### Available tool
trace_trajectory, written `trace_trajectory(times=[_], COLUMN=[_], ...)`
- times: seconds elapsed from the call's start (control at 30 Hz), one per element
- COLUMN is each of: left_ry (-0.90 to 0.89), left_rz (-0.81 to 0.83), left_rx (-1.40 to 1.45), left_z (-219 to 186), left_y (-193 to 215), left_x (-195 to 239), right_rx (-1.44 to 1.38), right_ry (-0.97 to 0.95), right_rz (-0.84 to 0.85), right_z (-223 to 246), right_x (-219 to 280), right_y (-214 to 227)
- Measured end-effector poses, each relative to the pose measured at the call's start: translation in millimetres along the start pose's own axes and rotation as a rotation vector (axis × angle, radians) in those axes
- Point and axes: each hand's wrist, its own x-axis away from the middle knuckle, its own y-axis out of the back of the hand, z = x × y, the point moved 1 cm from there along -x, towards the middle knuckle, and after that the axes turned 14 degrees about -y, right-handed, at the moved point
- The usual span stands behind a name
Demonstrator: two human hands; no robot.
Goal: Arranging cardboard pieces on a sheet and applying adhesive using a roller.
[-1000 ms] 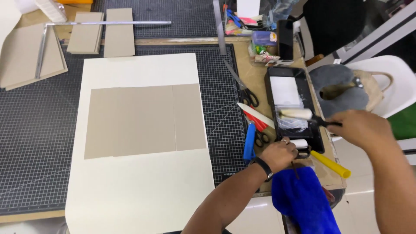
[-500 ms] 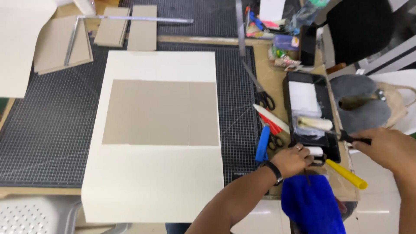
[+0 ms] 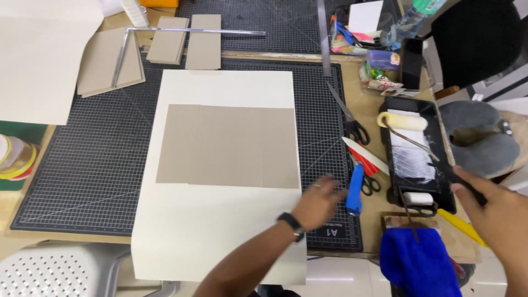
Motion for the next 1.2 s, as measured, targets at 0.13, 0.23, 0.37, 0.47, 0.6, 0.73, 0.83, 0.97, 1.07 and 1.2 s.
trace_trajectory(times=[0.13,0.23,0.37,0.47,0.6,0.73,0.83,0.97,1.07,1.2], left_ry=[0.238,0.354,0.778,0.772,0.691,0.778,0.784,0.844,0.841,0.839], left_rz=[0.063,-0.045,-0.121,-0.186,-0.237,-0.203,-0.223,-0.229,-0.246,-0.274], left_rx=[-0.074,-0.353,-0.539,-0.500,-0.354,-0.185,-0.075,0.014,0.029,0.030], left_z=[79.4,138.9,199.2,223.2,239.4,236.7,234.6,226.7,226.5,225.9], left_y=[39.4,89.0,152.4,164.4,159.5,164.2,170.7,171.1,168.7,167.7], left_x=[101.6,168.5,224.1,247.5,251.5,249.2,243.8,243.3,239.5,237.5], right_rx=[0.286,0.018,-0.056,-0.065,-0.127,-0.142,-0.151,-0.090,-0.102,-0.127], right_ry=[-0.057,-0.053,0.069,0.023,-0.103,-0.142,-0.195,-0.150,-0.131,-0.172], right_rz=[0.177,0.236,0.041,0.035,-0.017,-0.021,0.044,-0.024,0.005,0.114], right_z=[110.0,161.6,210.8,244.3,274.2,299.5,310.0,314.4,320.7,325.6], right_x=[35.2,54.2,79.3,98.9,130.1,156.4,166.6,179.0,179.7,175.0], right_y=[78.4,71.1,56.2,52.1,34.4,33.1,30.9,17.5,17.9,21.3])
